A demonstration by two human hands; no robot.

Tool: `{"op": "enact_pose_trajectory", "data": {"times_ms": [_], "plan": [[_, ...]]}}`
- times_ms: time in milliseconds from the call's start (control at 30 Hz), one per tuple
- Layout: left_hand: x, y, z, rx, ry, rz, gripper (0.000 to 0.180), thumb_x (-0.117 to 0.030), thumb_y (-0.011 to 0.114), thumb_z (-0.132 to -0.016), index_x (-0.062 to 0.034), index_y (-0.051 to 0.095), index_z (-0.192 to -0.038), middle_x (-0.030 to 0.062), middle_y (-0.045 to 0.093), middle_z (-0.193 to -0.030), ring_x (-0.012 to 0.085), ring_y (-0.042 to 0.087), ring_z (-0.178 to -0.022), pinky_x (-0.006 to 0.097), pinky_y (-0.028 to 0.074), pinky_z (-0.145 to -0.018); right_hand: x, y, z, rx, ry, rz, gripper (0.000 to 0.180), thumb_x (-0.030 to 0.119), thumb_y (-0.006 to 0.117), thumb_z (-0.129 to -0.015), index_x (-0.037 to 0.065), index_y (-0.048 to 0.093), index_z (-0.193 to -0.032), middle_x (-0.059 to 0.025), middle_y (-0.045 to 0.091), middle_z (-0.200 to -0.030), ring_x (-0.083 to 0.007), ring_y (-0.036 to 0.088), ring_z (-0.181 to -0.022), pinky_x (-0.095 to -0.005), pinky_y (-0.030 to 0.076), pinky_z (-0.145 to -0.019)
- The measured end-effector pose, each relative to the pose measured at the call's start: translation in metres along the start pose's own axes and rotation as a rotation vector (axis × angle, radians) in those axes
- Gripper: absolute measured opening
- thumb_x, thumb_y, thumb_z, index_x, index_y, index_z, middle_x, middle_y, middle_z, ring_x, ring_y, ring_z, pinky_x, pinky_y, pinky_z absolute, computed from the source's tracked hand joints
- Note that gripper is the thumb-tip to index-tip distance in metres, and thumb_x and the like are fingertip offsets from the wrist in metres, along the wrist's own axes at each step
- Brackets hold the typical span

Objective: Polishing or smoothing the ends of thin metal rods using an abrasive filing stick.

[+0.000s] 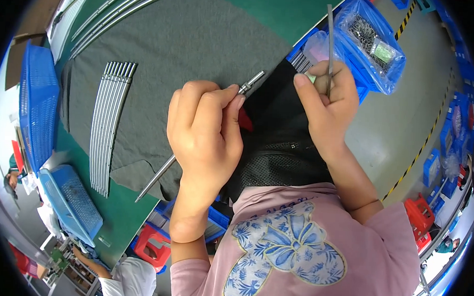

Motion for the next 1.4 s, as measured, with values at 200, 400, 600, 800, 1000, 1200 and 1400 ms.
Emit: {"op": "enact_pose_trajectory", "data": {"times_ms": [200,400,600,800,1000,1200,1400], "plan": [[-0.007,-0.012,-0.001,0.067,-0.085,0.132,0.015,0.001,0.072,-0.071,-0.0014,0.064,-0.083,0.0099,0.056,-0.078,0.0252,0.053,-0.067,0.033,0.042,-0.059,0.019,0.039,0.015,0.435,0.155,-0.307,0.013,0.011,0.073,-0.084,0.0,0.067,-0.09,0.009,0.045,-0.059,0.002,0.036,-0.056,-0.0174,0.028,-0.049],[-0.007,-0.014,0.003,0.084,-0.089,0.129,0.019,0.001,0.074,-0.067,-0.0025,0.064,-0.083,0.009,0.056,-0.077,0.0245,0.054,-0.065,0.033,0.042,-0.058,0.012,0.041,0.016,0.49,0.144,-0.303,0.012,0.01,0.069,-0.087,-0.001,0.064,-0.083,0.0051,0.052,-0.061,0.0002,0.04,-0.058,-0.0192,0.033,-0.051],[-0.006,-0.021,0.003,0.093,-0.071,0.136,0.021,0.001,0.075,-0.067,-0.0027,0.066,-0.086,0.0083,0.056,-0.075,0.0234,0.055,-0.065,0.033,0.042,-0.057,0.021,0.04,0.015,0.579,-0.047,-0.198,0.008,0.008,0.066,-0.088,0.0,0.062,-0.086,0.0025,0.052,-0.062,-0.0016,0.042,-0.057,-0.0205,0.034,-0.051],[-0.009,-0.02,0.002,0.088,-0.103,0.206,0.022,0.002,0.075,-0.068,-0.0019,0.065,-0.087,0.0087,0.059,-0.074,0.0228,0.055,-0.062,0.032,0.042,-0.055,0.008,0.019,0.013,0.386,0.012,-0.154,0.005,0.007,0.062,-0.09,0.003,0.061,-0.087,0.006,0.053,-0.067,0.0005,0.044,-0.058,-0.0186,0.034,-0.051],[-0.009,-0.011,-0.005,0.073,-0.096,0.219,0.02,0.003,0.074,-0.067,-0.0021,0.063,-0.083,0.009,0.06,-0.074,0.0237,0.056,-0.062,0.033,0.043,-0.055,-0.012,-0.024,-0.013,0.075,0.083,0.002,0.016,0.013,0.068,-0.088,0.002,0.06,-0.079,0.008,0.045,-0.064,-0.0004,0.037,-0.058,-0.0183,0.028,-0.051],[0.007,-0.009,-0.001,-0.061,-0.072,0.128,0.016,-0.001,0.07,-0.067,-0.0041,0.061,-0.079,0.0108,0.056,-0.079,0.03,0.057,-0.075,0.038,0.047,-0.064,0.009,-0.004,-0.019,0.109,-0.101,0.257,0.028,0.0,0.071,-0.081,0.002,0.061,-0.107,0.0095,0.036,-0.061,0.0001,0.032,-0.057,-0.0185,0.025,-0.05],[0.007,0.006,0.003,-0.167,-0.1,0.095,0.012,-0.012,0.069,-0.055,-0.005,0.064,-0.063,0.0106,0.06,-0.076,0.0285,0.061,-0.078,0.038,0.052,-0.061,0.017,-0.001,-0.047,0.108,-0.378,0.349,0.03,0.013,0.058,-0.094,0.001,0.061,-0.121,0.0067,0.041,-0.065,-0.0029,0.03,-0.054,-0.0203,0.021,-0.047]]}}
Point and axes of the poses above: each hand's wrist, its own z-axis away from the middle knuckle, its own y-axis out of the palm, x = y × z, the point moved 6 cm from there along -z, towards the middle knuckle
